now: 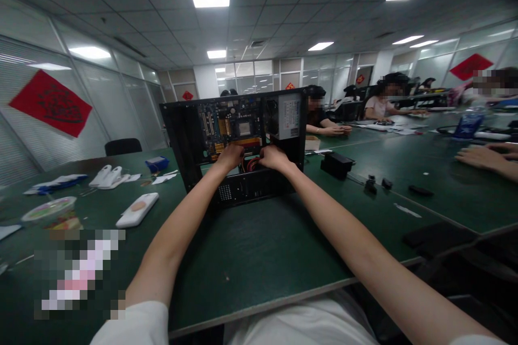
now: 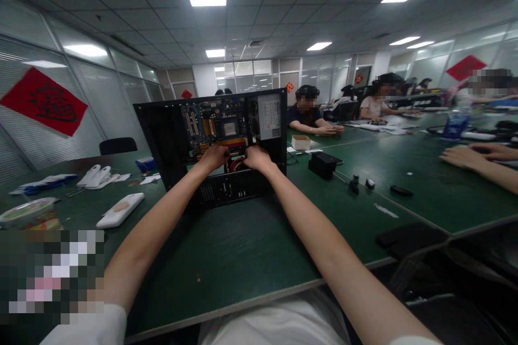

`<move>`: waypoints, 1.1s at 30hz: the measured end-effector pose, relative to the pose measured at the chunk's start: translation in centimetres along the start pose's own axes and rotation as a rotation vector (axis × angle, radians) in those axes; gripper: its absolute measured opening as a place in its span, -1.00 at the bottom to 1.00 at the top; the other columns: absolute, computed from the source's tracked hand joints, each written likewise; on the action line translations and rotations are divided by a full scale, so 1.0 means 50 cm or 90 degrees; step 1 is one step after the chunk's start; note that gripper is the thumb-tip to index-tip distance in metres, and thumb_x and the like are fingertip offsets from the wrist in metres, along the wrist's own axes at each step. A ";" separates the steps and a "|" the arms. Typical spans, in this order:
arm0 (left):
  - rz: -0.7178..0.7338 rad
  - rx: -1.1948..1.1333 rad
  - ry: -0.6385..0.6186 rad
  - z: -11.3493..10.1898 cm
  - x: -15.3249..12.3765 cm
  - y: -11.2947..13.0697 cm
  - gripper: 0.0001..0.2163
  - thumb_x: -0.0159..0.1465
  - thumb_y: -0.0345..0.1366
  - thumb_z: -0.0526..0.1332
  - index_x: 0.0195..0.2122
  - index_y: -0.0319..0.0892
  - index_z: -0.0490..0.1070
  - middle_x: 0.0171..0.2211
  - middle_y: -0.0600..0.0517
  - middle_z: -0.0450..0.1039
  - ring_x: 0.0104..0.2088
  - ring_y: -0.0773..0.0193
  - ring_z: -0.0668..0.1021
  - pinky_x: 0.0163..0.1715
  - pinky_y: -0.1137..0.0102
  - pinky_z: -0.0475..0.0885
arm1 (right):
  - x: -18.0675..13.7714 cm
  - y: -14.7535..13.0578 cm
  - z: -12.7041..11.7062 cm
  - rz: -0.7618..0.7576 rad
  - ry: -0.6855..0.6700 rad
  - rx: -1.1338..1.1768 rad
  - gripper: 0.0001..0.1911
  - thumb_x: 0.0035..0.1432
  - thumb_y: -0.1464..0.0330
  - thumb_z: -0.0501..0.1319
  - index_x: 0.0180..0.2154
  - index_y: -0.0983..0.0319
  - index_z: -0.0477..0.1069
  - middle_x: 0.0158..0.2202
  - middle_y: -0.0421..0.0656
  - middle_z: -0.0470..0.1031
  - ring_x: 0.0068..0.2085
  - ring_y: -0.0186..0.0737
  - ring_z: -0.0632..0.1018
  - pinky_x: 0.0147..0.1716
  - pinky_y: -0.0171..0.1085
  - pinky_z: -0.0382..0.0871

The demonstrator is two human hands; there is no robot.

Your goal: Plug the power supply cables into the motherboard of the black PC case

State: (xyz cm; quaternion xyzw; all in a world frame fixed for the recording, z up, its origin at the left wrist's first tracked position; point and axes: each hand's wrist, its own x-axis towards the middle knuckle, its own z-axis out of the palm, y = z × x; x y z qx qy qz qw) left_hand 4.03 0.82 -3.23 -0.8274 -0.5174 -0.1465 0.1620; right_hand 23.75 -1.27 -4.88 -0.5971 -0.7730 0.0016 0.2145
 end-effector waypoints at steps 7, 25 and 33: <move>-0.010 0.032 -0.010 -0.014 -0.010 0.011 -0.76 0.33 -0.35 0.19 -0.07 -0.20 0.61 -0.08 -0.26 0.61 -0.03 -0.11 0.63 -0.10 0.21 0.50 | 0.002 0.001 0.001 -0.007 0.002 -0.002 -0.72 0.16 0.27 0.31 -0.11 0.23 0.63 -0.12 0.04 0.65 -0.13 -0.07 0.65 -0.20 -0.32 0.44; -0.016 0.089 -0.025 -0.033 -0.011 0.031 -0.73 0.33 -0.43 0.15 -0.06 -0.26 0.62 -0.07 -0.33 0.60 -0.02 -0.19 0.62 -0.12 0.12 0.53 | -0.001 0.000 0.000 -0.030 0.015 -0.014 -0.73 0.16 0.28 0.28 -0.14 0.25 0.62 -0.16 0.02 0.66 -0.16 -0.10 0.64 -0.27 -0.35 0.39; -0.061 0.132 -0.032 -0.016 0.007 0.021 -0.70 0.31 -0.27 0.28 -0.03 -0.35 0.62 -0.07 -0.36 0.60 -0.02 -0.21 0.62 -0.08 0.13 0.55 | 0.005 0.001 0.006 -0.023 0.014 -0.024 -0.71 0.16 0.27 0.28 -0.11 0.24 0.62 -0.12 0.04 0.65 -0.12 -0.06 0.64 -0.22 -0.31 0.43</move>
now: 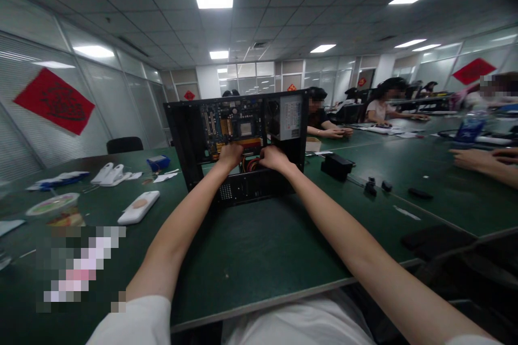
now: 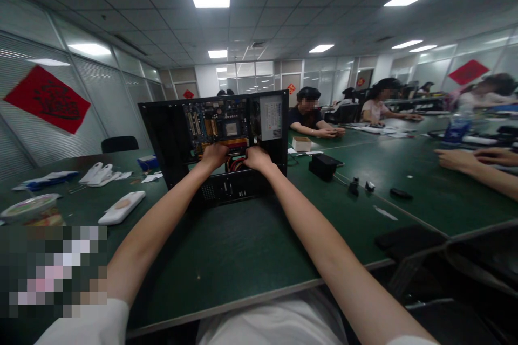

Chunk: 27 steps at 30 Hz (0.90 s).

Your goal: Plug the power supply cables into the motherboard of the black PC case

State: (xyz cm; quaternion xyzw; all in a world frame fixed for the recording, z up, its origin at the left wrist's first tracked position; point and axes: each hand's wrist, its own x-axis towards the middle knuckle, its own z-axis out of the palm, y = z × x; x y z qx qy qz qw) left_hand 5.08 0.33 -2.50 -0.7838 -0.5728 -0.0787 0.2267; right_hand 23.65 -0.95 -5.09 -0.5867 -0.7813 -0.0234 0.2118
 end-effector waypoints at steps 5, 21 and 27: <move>-0.003 0.006 0.004 0.003 0.003 0.002 -0.69 0.32 -0.27 0.27 -0.03 -0.39 0.61 -0.08 -0.39 0.59 -0.03 -0.26 0.62 -0.09 0.05 0.55 | 0.003 0.001 0.003 -0.007 0.002 -0.005 -0.72 0.16 0.27 0.29 -0.13 0.24 0.61 -0.13 0.04 0.65 -0.14 -0.07 0.64 -0.22 -0.31 0.42; 0.027 -0.012 -0.003 -0.006 -0.005 0.002 -0.72 0.33 -0.34 0.20 -0.04 -0.35 0.62 -0.04 -0.37 0.58 0.00 -0.23 0.61 -0.06 0.06 0.53 | 0.010 0.010 0.013 -0.056 0.049 -0.009 -0.72 0.22 0.30 0.28 -0.07 0.29 0.59 -0.07 0.04 0.63 -0.08 -0.10 0.62 -0.15 -0.33 0.39; 0.022 -0.017 0.009 -0.002 -0.008 0.000 -0.72 0.32 -0.34 0.20 -0.05 -0.33 0.62 -0.08 -0.36 0.59 -0.01 -0.21 0.61 -0.05 0.08 0.51 | 0.013 0.009 0.013 -0.099 0.063 -0.019 -0.72 0.24 0.34 0.26 -0.08 0.32 0.61 -0.04 0.06 0.62 -0.03 -0.08 0.60 -0.07 -0.31 0.38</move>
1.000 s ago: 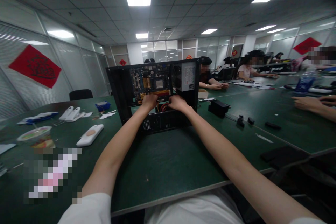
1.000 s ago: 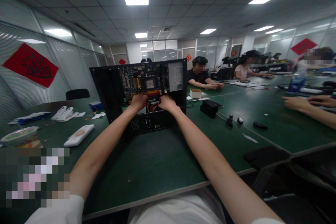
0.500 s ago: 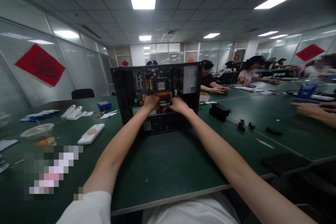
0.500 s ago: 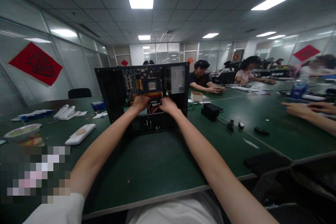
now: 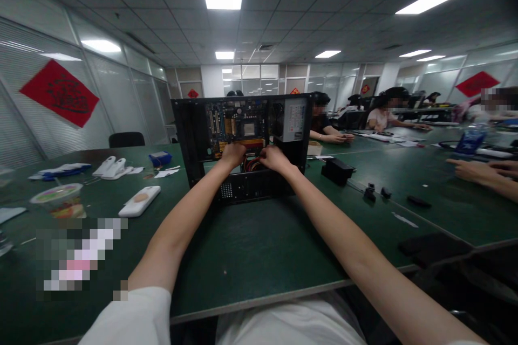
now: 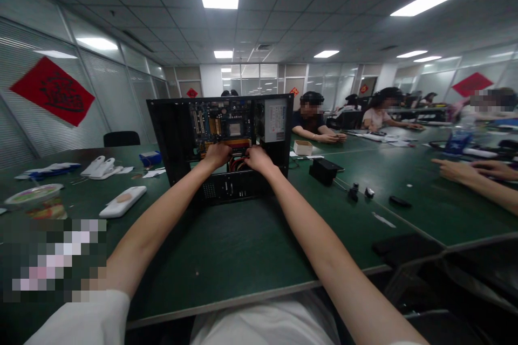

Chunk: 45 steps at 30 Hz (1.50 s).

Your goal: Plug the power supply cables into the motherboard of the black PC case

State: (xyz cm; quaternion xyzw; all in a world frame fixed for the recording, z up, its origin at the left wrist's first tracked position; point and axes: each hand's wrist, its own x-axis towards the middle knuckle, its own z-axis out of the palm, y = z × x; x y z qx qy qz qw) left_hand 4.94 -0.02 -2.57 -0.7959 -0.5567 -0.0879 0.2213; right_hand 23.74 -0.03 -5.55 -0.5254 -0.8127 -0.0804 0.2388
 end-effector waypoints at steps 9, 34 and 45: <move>0.048 -0.176 -0.014 0.010 -0.015 -0.019 -0.69 0.38 -0.14 0.14 -0.10 -0.17 0.63 -0.18 -0.11 0.64 -0.18 0.09 0.63 -0.18 0.36 0.45 | -0.005 -0.003 -0.001 -0.002 0.003 -0.003 -0.74 0.27 0.31 0.24 -0.06 0.24 0.60 -0.04 -0.04 0.63 -0.04 -0.13 0.60 -0.11 -0.34 0.39; 0.174 -0.147 -0.119 0.025 -0.017 -0.025 -0.61 0.35 -0.05 0.13 -0.36 -0.21 0.63 -0.43 -0.08 0.58 -0.47 0.20 0.52 -0.42 0.37 0.29 | 0.060 -0.038 0.010 -0.097 -0.080 -0.086 -0.68 0.31 0.48 0.17 0.08 0.39 0.41 0.04 0.24 0.54 0.07 0.11 0.59 0.01 -0.17 0.44; 0.076 -0.137 -0.086 0.017 -0.019 -0.020 -0.59 0.34 -0.01 0.10 -0.33 -0.15 0.66 -0.36 -0.11 0.63 -0.34 0.10 0.62 -0.41 0.36 0.34 | 0.078 -0.025 0.024 -0.077 -0.063 -0.050 -0.66 0.28 0.46 0.23 0.08 0.40 0.42 0.07 0.20 0.54 0.12 0.04 0.57 0.02 -0.26 0.42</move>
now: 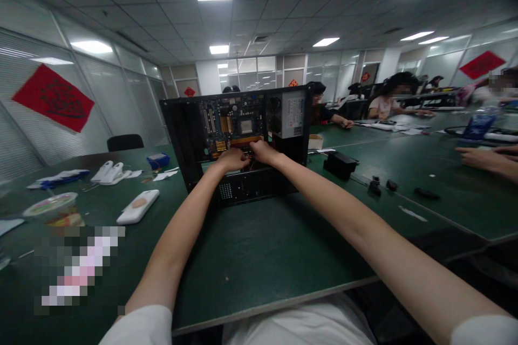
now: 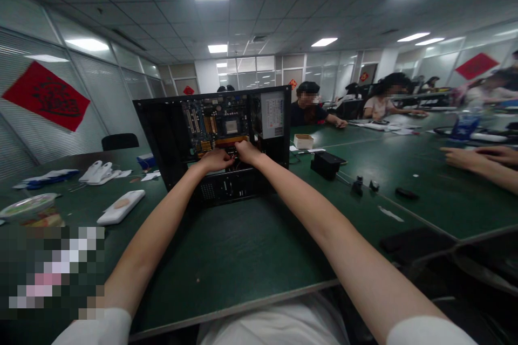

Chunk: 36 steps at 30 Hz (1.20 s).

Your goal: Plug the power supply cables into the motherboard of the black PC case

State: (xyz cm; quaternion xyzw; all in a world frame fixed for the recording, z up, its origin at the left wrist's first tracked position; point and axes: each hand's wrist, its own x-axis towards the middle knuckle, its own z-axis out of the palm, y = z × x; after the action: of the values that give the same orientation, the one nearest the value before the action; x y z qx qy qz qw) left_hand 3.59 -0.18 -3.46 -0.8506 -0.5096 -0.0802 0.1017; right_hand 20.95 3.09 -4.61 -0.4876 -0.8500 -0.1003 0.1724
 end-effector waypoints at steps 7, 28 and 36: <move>-0.085 -0.027 0.109 -0.005 0.005 -0.010 -0.68 0.34 -0.06 0.16 -0.09 -0.01 0.67 -0.15 -0.03 0.66 -0.10 0.07 0.63 -0.18 0.35 0.46 | -0.002 -0.006 -0.007 -0.011 -0.013 0.000 -0.69 0.34 0.47 0.16 0.08 0.41 0.43 0.06 0.24 0.54 0.10 0.04 0.58 0.04 -0.23 0.43; -0.149 0.049 0.079 0.010 0.009 0.010 -0.67 0.39 -0.15 0.13 0.01 0.03 0.65 -0.07 -0.12 0.64 -0.04 -0.02 0.63 -0.06 0.24 0.49 | -0.035 -0.010 -0.013 0.006 -0.016 0.045 -0.65 0.27 0.55 0.17 0.05 0.39 0.55 0.02 0.23 0.58 0.10 0.07 0.59 0.07 -0.23 0.42; -0.160 0.031 0.098 0.015 0.011 0.007 -0.67 0.36 -0.13 0.14 0.00 0.05 0.66 -0.08 -0.07 0.65 -0.04 -0.03 0.64 -0.08 0.23 0.51 | -0.031 -0.006 -0.005 0.036 -0.003 0.055 -0.64 0.26 0.56 0.15 0.05 0.44 0.54 0.02 0.27 0.56 0.07 0.09 0.60 0.03 -0.21 0.46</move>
State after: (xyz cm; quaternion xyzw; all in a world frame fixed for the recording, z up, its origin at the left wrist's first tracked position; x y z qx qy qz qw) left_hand 4.18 0.29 -4.07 -0.7686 -0.6046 -0.1451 0.1505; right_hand 21.46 1.61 -4.98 -0.5036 -0.8399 -0.0572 0.1938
